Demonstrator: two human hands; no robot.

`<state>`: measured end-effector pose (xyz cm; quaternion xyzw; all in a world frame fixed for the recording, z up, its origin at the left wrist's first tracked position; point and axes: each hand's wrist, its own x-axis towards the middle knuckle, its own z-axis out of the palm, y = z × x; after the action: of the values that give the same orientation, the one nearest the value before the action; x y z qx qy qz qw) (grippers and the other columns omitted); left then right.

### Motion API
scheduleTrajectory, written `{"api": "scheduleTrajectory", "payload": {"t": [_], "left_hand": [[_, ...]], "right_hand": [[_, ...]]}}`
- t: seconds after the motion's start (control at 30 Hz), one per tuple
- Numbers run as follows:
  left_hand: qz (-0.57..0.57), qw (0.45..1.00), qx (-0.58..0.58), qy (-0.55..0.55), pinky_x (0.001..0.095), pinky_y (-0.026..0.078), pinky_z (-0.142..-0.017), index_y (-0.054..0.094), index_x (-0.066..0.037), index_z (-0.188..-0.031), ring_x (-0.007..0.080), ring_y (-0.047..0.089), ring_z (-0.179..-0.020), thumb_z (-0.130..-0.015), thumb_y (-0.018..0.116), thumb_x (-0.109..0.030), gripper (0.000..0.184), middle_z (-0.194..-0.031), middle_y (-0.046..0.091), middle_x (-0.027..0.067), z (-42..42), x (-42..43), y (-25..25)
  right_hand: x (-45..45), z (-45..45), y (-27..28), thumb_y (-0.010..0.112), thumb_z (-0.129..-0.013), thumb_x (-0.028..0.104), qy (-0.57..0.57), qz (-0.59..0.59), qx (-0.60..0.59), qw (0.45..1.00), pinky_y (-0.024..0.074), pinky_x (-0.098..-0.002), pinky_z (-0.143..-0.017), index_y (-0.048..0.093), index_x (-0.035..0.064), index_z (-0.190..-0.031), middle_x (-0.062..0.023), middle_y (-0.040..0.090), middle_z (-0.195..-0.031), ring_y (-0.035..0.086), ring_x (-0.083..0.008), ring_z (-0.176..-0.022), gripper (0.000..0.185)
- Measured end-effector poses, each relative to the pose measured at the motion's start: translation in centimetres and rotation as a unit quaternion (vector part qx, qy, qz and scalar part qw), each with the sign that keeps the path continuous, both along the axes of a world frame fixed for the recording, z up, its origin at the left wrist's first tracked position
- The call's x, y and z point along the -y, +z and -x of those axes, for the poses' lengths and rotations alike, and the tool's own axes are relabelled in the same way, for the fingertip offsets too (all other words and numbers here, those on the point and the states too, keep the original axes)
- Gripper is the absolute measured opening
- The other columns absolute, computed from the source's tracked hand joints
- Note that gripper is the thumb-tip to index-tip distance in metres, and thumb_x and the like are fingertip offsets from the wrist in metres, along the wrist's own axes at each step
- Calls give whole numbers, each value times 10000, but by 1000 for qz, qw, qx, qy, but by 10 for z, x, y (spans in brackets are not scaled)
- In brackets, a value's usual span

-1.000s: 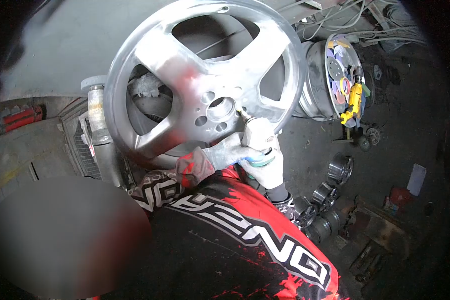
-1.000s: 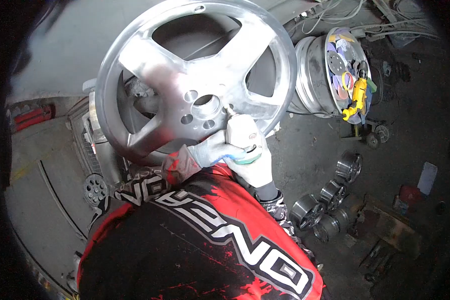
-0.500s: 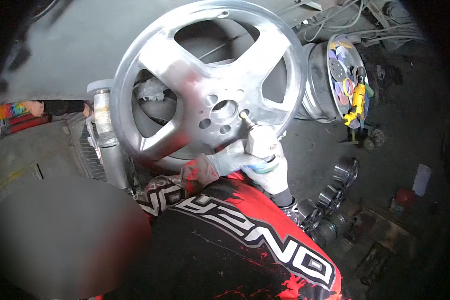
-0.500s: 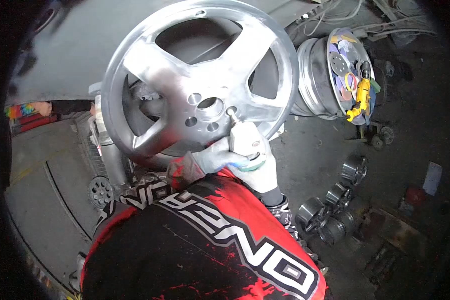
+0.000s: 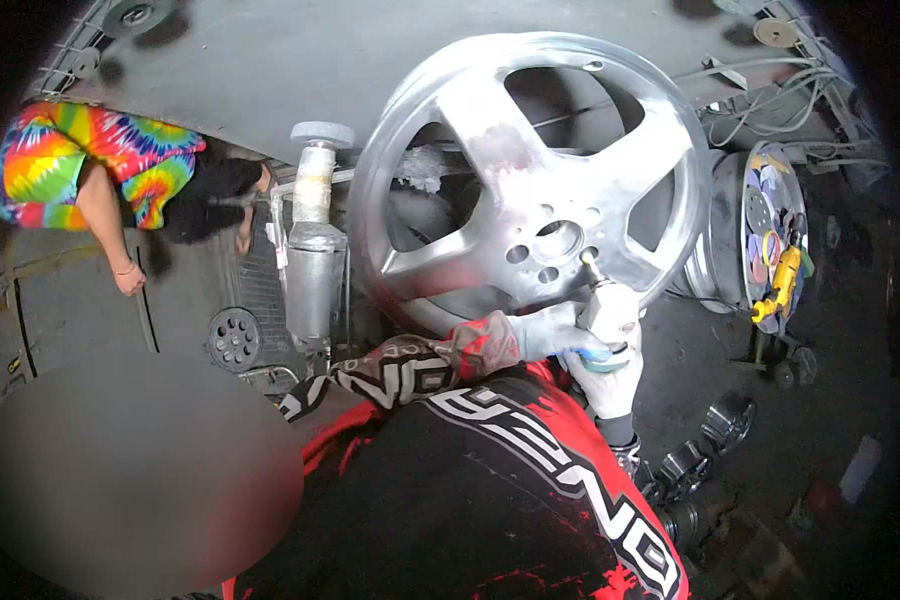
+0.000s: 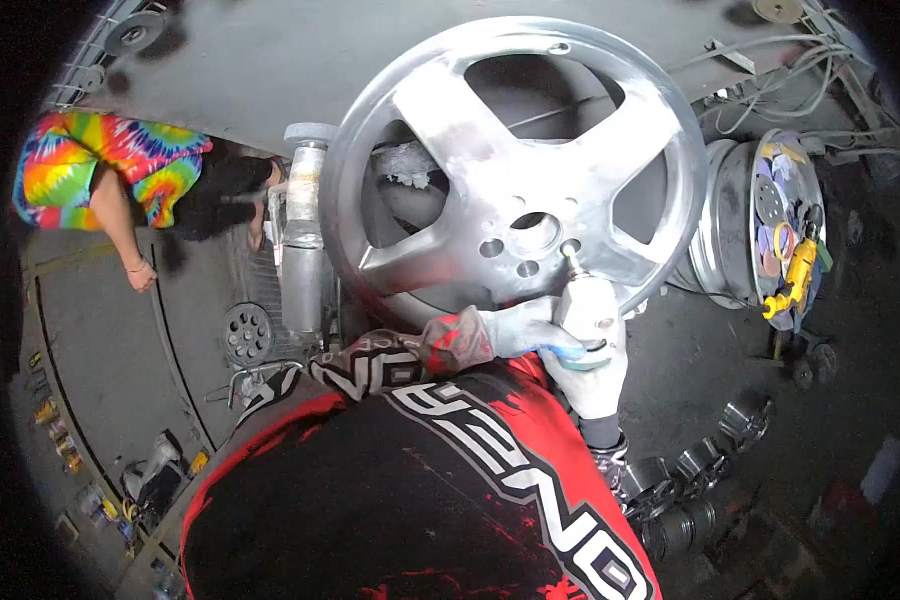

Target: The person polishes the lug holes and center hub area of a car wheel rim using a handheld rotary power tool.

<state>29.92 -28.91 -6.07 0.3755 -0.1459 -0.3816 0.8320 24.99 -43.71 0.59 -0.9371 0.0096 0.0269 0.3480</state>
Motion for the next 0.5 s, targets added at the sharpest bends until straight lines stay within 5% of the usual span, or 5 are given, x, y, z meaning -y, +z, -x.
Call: {"api": "scheduleTrajectory", "payload": {"t": [0.13,0.5], "left_hand": [[65,993,-96,12,344,440,-1054,574,-43,-1352,170,595,-1188,-878,732,-170,515,-1268,654,90,-2,2,-2],[46,996,-63,31,348,424,-1078,560,-32,-1366,177,564,-1226,-898,711,-146,505,-1306,623,80,3,-4,17]], "right_hand": [[6,-7,-11,939,-599,315,12,-4,-19,1000,522,-407,-968,508,-17,-1310,-203,620,-1209,647,-318,-1103,896],[5,-3,1,917,-623,275,-5,-65,-32,997,545,-395,-950,472,-15,-1375,-200,638,-1237,665,-292,-1112,921]]}}
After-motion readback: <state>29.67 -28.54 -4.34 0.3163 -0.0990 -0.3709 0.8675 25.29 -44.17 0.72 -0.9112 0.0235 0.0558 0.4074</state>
